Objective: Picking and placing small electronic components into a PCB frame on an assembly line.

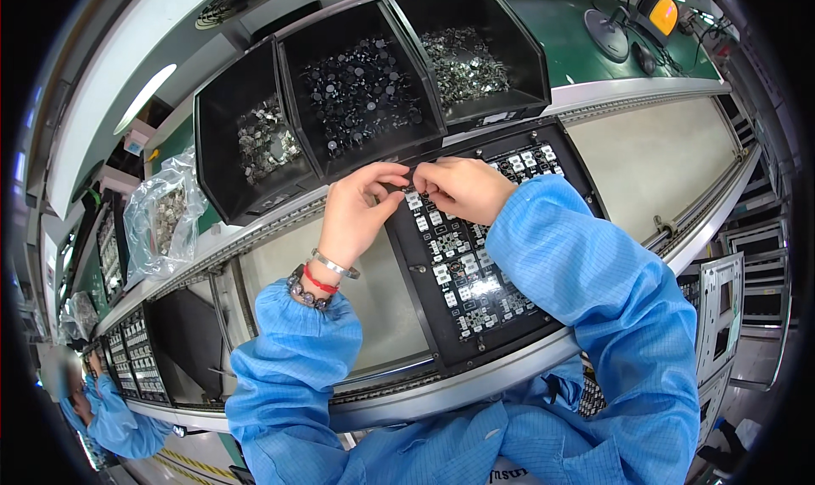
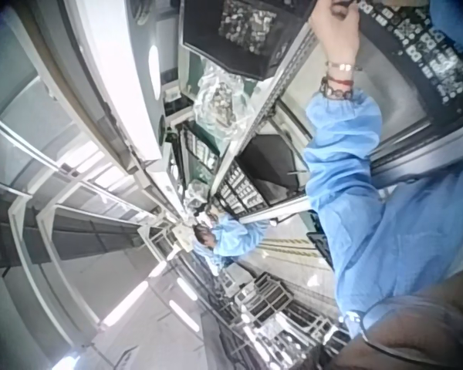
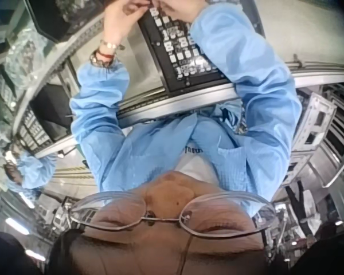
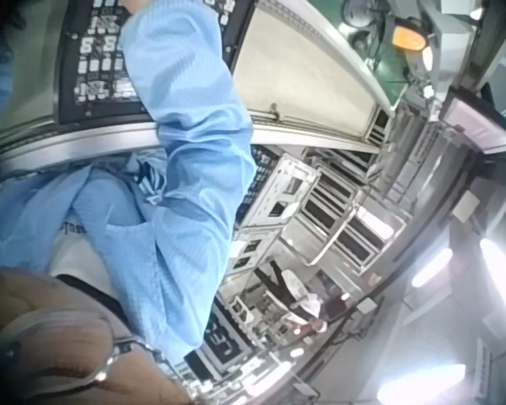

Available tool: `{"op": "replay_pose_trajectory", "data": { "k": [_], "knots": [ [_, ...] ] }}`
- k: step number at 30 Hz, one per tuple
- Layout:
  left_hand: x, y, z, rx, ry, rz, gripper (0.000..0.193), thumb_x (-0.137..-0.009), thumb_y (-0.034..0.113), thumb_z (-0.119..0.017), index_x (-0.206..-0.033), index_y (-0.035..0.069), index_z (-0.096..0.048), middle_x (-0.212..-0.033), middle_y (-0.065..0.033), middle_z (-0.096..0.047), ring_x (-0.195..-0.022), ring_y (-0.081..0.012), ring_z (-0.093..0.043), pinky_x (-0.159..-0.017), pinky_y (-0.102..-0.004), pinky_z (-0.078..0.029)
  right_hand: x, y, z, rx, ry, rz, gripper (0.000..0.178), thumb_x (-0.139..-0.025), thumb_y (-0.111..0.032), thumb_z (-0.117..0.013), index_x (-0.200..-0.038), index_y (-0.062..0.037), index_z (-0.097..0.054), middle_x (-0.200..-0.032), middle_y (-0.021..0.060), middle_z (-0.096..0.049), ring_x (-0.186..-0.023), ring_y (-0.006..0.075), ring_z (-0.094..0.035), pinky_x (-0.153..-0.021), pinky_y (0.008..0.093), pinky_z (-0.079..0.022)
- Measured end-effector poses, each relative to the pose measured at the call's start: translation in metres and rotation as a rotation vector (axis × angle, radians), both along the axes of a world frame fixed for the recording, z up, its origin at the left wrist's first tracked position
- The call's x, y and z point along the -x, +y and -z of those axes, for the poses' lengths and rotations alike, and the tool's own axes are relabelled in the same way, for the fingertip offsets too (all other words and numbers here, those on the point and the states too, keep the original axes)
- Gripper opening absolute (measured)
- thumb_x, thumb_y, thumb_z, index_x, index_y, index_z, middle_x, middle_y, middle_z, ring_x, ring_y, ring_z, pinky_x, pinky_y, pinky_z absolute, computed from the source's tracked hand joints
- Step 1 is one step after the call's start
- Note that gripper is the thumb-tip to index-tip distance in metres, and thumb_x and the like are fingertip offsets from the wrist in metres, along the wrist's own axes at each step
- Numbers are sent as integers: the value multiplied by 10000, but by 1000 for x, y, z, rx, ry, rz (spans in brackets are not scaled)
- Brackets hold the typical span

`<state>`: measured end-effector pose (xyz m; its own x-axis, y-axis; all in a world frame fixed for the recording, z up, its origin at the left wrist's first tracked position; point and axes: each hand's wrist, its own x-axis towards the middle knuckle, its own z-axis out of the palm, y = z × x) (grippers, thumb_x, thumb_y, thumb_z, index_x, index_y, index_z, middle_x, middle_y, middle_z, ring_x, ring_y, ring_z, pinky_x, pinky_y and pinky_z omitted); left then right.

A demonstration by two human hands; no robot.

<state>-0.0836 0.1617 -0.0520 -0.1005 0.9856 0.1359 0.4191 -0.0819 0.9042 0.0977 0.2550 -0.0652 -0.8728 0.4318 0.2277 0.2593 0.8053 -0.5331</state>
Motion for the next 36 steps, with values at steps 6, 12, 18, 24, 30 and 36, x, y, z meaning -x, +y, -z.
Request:
{"op": "replay_pose_trajectory", "data": {
  "k": [6, 12, 18, 24, 30, 36],
  "knots": [
    [-3, -1, 0, 2, 21, -23, 322, -739, -66, -636, -1046, 30, -656, -899, -41, -699, -607, -35, -529, -587, -198, -455, -2, -2, -3, 30, 32, 28, 196, -767, -32, -603, -924, -113, -516, -757, 60, -568, -730, 274, -600, -632, 393, -487],
    [-8, 2, 2, -29, 87, -29, 324, -724, -67, -642, -1031, 35, -653, -871, -41, -703, -564, -44, -514, -562, -195, -444, -1, -3, 2, -59, 45, 16, 188, -782, -74, -622, -934, -117, -520, -789, 80, -586, -820, 288, -607, -670, 409, -490],
    [-17, 8, 4, -80, 328, 37, 344, -736, -19, -653, -1055, 107, -630, -856, -48, -699, -569, -170, -584, -570, -263, -477, -26, 6, -57, -10, 245, 124, 256, -765, -68, -722, -943, -70, -539, -742, 31, -540, -649, 141, -528, -561, 268, -443],
    [-20, 17, 7, -246, 599, 122, 305, -766, 49, -634, -1044, 173, -609, -840, -22, -697, -766, -238, -668, -622, -350, -519, -34, 39, -72, -76, 275, 152, 236, -796, -48, -695, -975, -57, -541, -692, 3, -526, -610, 94, -489, -545, 243, -423],
    [-22, 22, 2, -230, 734, 193, 284, -760, 47, -644, -1033, 124, -616, -824, -44, -691, -776, -256, -659, -641, -350, -521, -23, 78, -69, -81, 300, 229, 209, -835, -72, -654, -1006, -35, -542, -687, 25, -540, -607, 112, -502, -574, 256, -433],
    [-25, 16, 3, -304, 847, 219, 296, -753, 22, -628, -1036, 110, -622, -840, -57, -667, -767, -260, -637, -637, -354, -517, -9, 119, -41, -323, 111, 295, 174, -828, -74, -620, -979, 11, -614, -884, 156, -667, -862, 333, -641, -781, 381, -510]
  ]
}}
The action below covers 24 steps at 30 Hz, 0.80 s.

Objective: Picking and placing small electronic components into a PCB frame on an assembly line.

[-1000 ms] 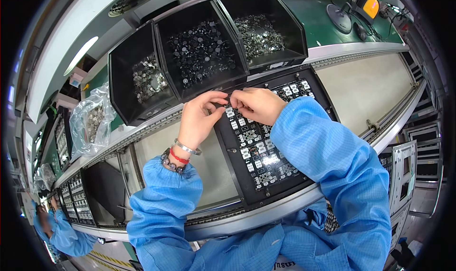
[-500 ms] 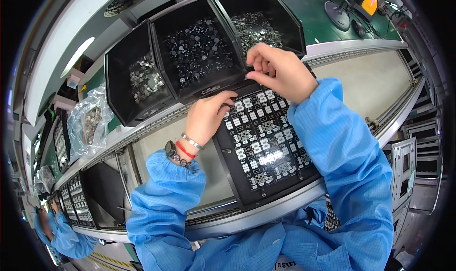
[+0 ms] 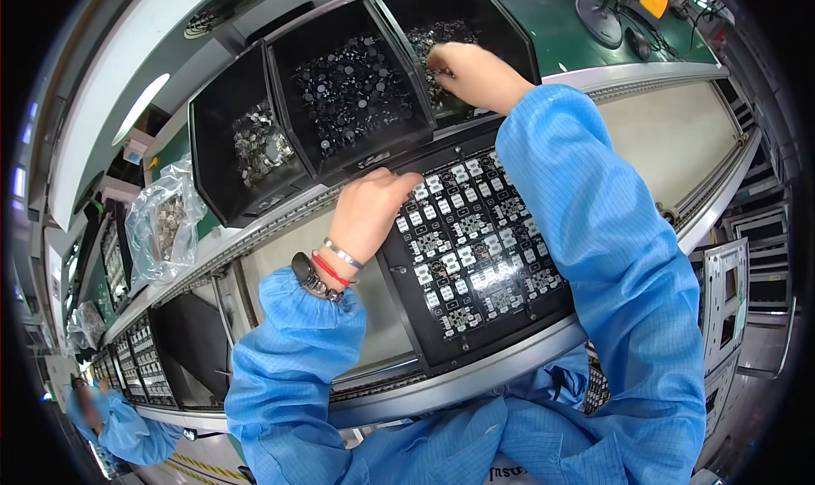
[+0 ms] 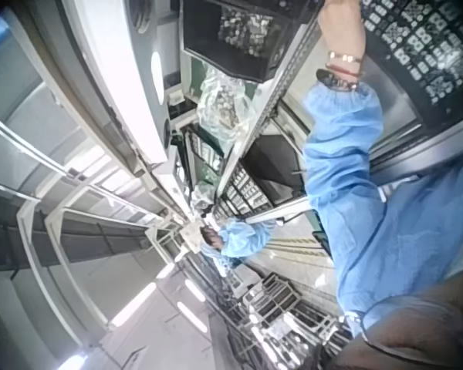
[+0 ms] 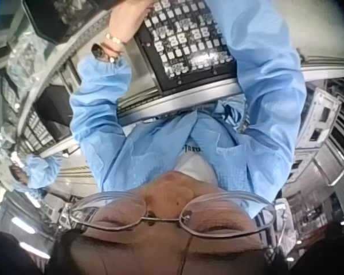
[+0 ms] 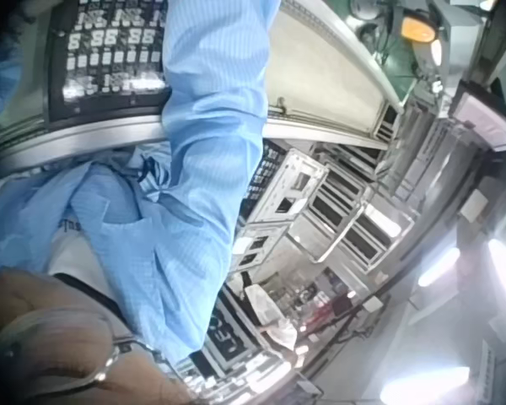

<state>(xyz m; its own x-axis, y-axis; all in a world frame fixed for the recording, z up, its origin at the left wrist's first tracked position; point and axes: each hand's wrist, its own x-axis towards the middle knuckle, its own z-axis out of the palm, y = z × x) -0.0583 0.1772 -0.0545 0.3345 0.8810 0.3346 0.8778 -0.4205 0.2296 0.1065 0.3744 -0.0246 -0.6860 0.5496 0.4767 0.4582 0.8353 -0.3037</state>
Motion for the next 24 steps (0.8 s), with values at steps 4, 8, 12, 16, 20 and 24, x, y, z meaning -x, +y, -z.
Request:
{"op": "replay_pose_trajectory", "data": {
  "k": [4, 8, 12, 16, 20, 24],
  "knots": [
    [-16, -20, -13, -185, 42, -12, 388, -743, 29, -569, -1123, 101, -592, -940, -86, -594, -796, -242, -609, -631, -353, -513, 2, 6, 3, 212, -288, 9, 173, -797, -67, -631, -953, -5, -673, -930, 162, -677, -887, 316, -647, -798, 377, -511],
    [-18, -64, -32, -172, 44, -308, 442, -795, 59, -551, -1235, 66, -512, -910, -115, -601, -706, -279, -619, -594, -367, -515, -3, -9, -14, 85, -337, 136, 185, -801, -97, -638, -970, -41, -688, -908, 145, -685, -873, 302, -652, -784, 381, -516],
    [-28, -103, -25, 382, 54, -508, 485, -835, 104, -550, -1298, 28, -431, -739, -159, -622, -577, -322, -612, -527, -413, -504, -7, -6, -14, 12, -240, 108, 151, -806, -126, -643, -928, -69, -710, -857, 136, -689, -818, 295, -661, -739, 373, -528],
    [-52, -110, -17, 379, -179, -444, 614, -841, 116, -531, -1388, -5, -280, -674, -197, -623, -549, -377, -604, -519, -451, -503, -10, -11, -18, 80, -109, 75, 133, -761, -115, -640, -855, -55, -712, -795, 135, -683, -767, 288, -667, -721, 369, -533],
    [-33, -107, -9, 351, -296, -223, 607, -848, 114, -523, -1388, 6, -266, -693, -202, -623, -574, -386, -601, -547, -468, -499, -12, -31, -26, 223, 64, 33, 124, -749, -92, -669, -850, -27, -701, -697, 89, -673, -658, 139, -645, -618, 276, -502],
    [3, -57, -37, -132, -212, -160, 377, -801, 55, -543, -1173, 7, -502, -855, -192, -626, -762, -371, -606, -681, -449, -496, -26, -77, -32, 453, 171, -30, 20, -750, -31, -669, -757, -29, -651, -643, -14, -602, -601, 44, -544, -561, 207, -450]
  ]
}}
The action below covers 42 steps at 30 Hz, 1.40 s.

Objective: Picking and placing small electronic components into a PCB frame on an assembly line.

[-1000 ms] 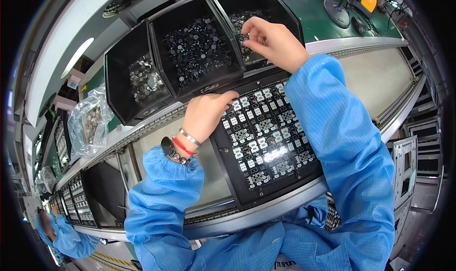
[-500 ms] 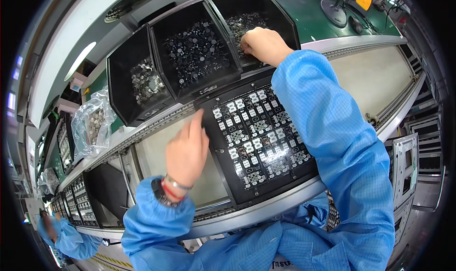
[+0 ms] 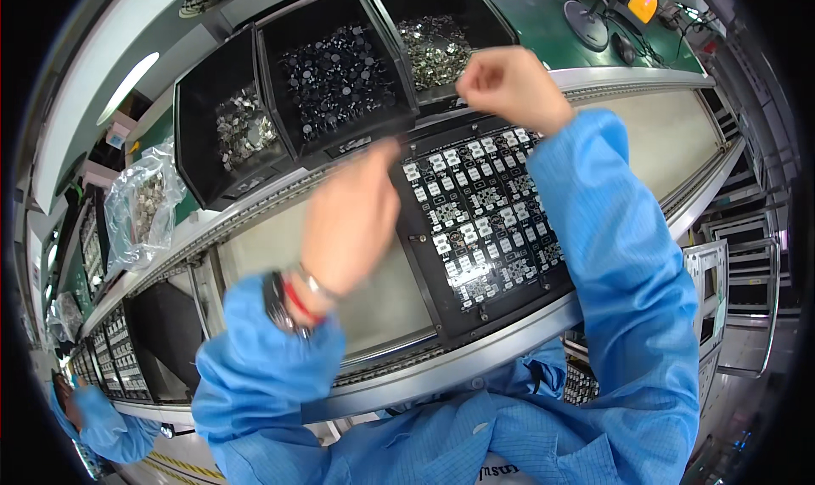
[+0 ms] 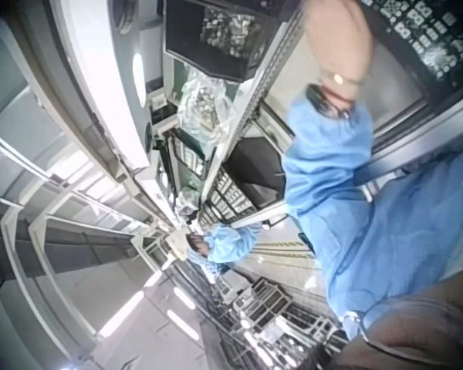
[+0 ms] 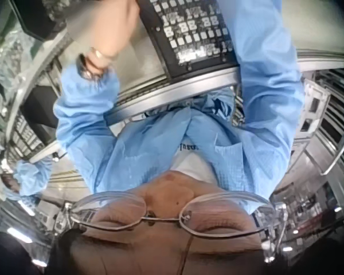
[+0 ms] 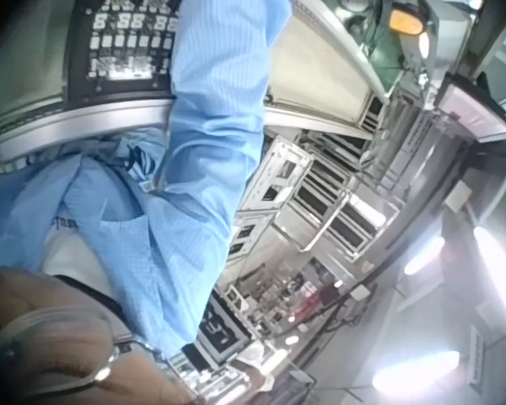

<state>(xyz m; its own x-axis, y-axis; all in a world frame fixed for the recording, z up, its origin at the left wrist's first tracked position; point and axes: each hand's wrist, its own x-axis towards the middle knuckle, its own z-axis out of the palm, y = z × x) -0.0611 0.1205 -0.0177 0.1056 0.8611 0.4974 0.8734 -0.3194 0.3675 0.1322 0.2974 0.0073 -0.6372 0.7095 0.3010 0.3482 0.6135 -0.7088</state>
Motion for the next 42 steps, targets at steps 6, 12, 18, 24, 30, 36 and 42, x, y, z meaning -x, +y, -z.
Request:
{"op": "replay_pose_trajectory", "data": {
  "k": [6, 12, 18, 24, 30, 36, 42],
  "knots": [
    [80, 93, 4, 99, 262, -88, 203, -814, 62, -541, -976, 11, -653, -944, -190, -620, -924, -342, -590, -813, -397, -486, -14, -93, 44, 213, -218, -352, 70, -709, -47, -691, -772, -34, -661, -732, 74, -630, -627, 161, -614, -582, 290, -508],
    [67, 99, 11, 251, 248, -158, 148, -782, 78, -594, -869, 48, -709, -851, -179, -668, -856, -323, -646, -768, -394, -517, -25, -105, 65, 32, -239, -335, 89, -723, -10, -686, -796, -25, -638, -802, 56, -575, -647, 178, -589, -582, 284, -497],
    [74, 110, 15, 174, 312, -195, 126, -752, 40, -631, -855, 37, -704, -819, -158, -670, -828, -317, -644, -760, -381, -513, -22, -110, 66, 7, -247, -323, 96, -720, -38, -688, -782, -39, -614, -797, 70, -560, -728, 219, -605, -640, 310, -507],
    [69, 107, 4, 63, 122, -85, 139, -705, 11, -624, -813, 54, -699, -822, -166, -666, -807, -300, -660, -725, -375, -538, -21, -108, 60, -126, -218, -377, 174, -710, -80, -733, -833, -61, -612, -802, 65, -564, -713, 227, -582, -636, 331, -491],
    [26, 59, -20, 268, -768, 291, 153, -730, -85, -614, -858, -23, -667, -868, -58, -644, -833, -147, -652, -758, -259, -547, -8, -16, 19, -142, 2, 46, 161, -820, -83, -649, -967, -30, -611, -733, 4, -572, -649, 69, -521, -587, 226, -435],
    [-18, 13, 21, 479, -745, 423, 193, -759, -98, -619, -924, -15, -676, -1024, -76, -584, -876, -136, -625, -770, -247, -553, 40, 78, 45, -239, -577, 91, 324, -853, -197, -594, -1132, -33, -613, -1057, 158, -649, -1033, 285, -610, -932, 372, -455],
    [-33, 3, 40, 488, -515, 356, 243, -728, -41, -678, -956, 38, -706, -897, -79, -689, -865, -205, -618, -744, -293, -498, 44, 68, 21, -152, -561, 101, 126, -806, -149, -649, -900, -102, -718, -884, 70, -707, -846, 210, -677, -776, 325, -527]
  ]
}}
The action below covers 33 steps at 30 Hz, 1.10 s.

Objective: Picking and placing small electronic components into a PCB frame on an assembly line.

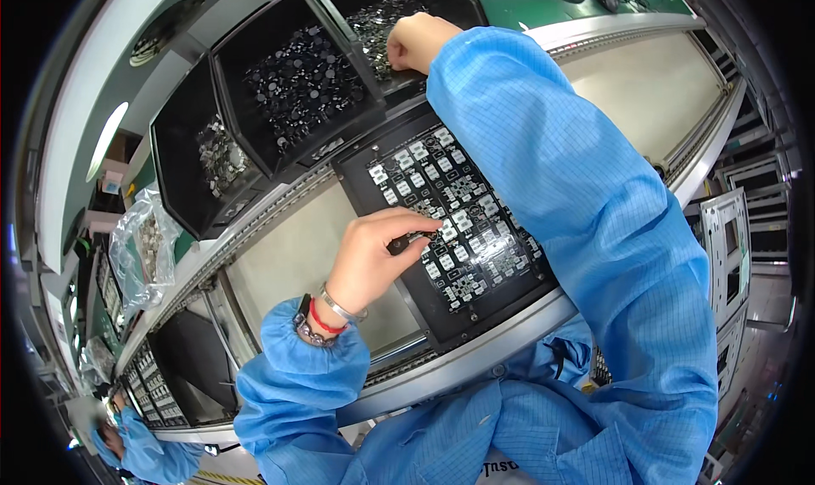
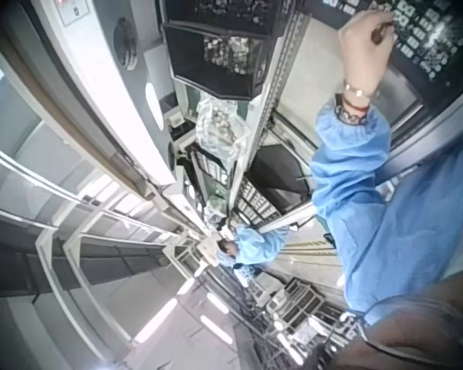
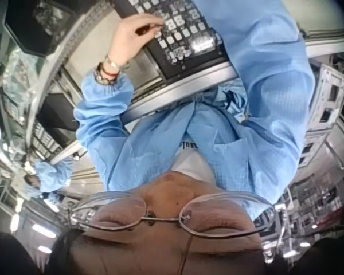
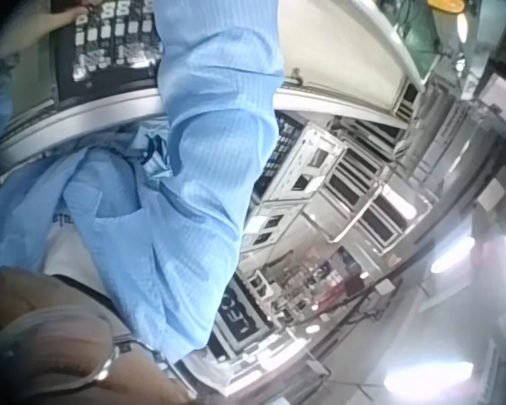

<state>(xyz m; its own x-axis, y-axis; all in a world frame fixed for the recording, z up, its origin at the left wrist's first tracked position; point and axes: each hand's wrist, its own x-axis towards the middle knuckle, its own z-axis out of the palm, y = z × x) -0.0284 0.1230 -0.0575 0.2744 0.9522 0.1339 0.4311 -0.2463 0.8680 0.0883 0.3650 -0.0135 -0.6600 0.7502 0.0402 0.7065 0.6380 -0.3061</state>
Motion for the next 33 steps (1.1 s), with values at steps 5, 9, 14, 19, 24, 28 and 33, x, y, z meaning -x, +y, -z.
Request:
{"op": "replay_pose_trajectory", "data": {
  "k": [5, 9, 14, 19, 24, 28, 33],
  "knots": [
    [1, 1, 5, -209, 196, -25, 357, -678, -48, -694, -1014, 71, -699, -888, -17, -707, -867, -203, -549, -806, -308, -476, -7, -3, 6, -77, 185, 17, 114, -808, -141, -652, -888, -96, -719, -860, 73, -706, -823, 215, -677, -761, 322, -529],
    [2, -2, 5, -201, 198, -29, 392, -679, -64, -686, -1048, 70, -685, -866, -24, -704, -857, -208, -566, -793, -315, -486, -7, -2, 8, -110, 227, 11, 117, -831, -135, -634, -912, -100, -711, -873, 71, -703, -826, 219, -674, -767, 327, -529],
    [0, -6, 5, -230, 210, -5, 406, -687, -81, -671, -1065, 65, -673, -867, -43, -698, -846, -217, -598, -777, -328, -497, -7, -1, 9, -121, 261, 24, 123, -844, -111, -608, -938, -97, -686, -901, 67, -697, -844, 217, -669, -775, 328, -526],
    [-3, -10, -1, -190, 212, -26, 349, -708, -56, -691, -1040, 51, -671, -867, -52, -694, -837, -219, -616, -761, -326, -500, -11, -1, 7, -125, 324, 64, 134, -848, -99, -575, -940, -93, -672, -887, 60, -684, -834, 206, -659, -772, 323, -519],
    [-3, -13, 6, -222, 228, -81, 269, -711, -25, -716, -971, 39, -687, -843, -58, -689, -809, -214, -617, -738, -313, -500, -16, 0, 6, -141, 337, 57, 136, -852, -107, -575, -952, -90, -666, -894, 59, -677, -833, 201, -653, -770, 319, -517],
    [-3, -18, 8, -238, 280, -165, 184, -714, -11, -726, -890, 35, -701, -823, -60, -688, -781, -202, -615, -699, -302, -503, -15, -5, 5, -107, 339, 84, 134, -867, -120, -571, -961, -95, -663, -902, 56, -676, -835, 198, -653, -780, 317, -516],
    [-4, -20, 8, -250, 290, -176, 166, -717, -6, -730, -875, 33, -699, -814, -61, -684, -764, -199, -614, -677, -297, -502, -16, -10, -1, -123, 331, 72, 132, -878, -133, -572, -969, -101, -662, -908, 55, -675, -841, 193, -652, -786, 317, -517]
  ]
}}
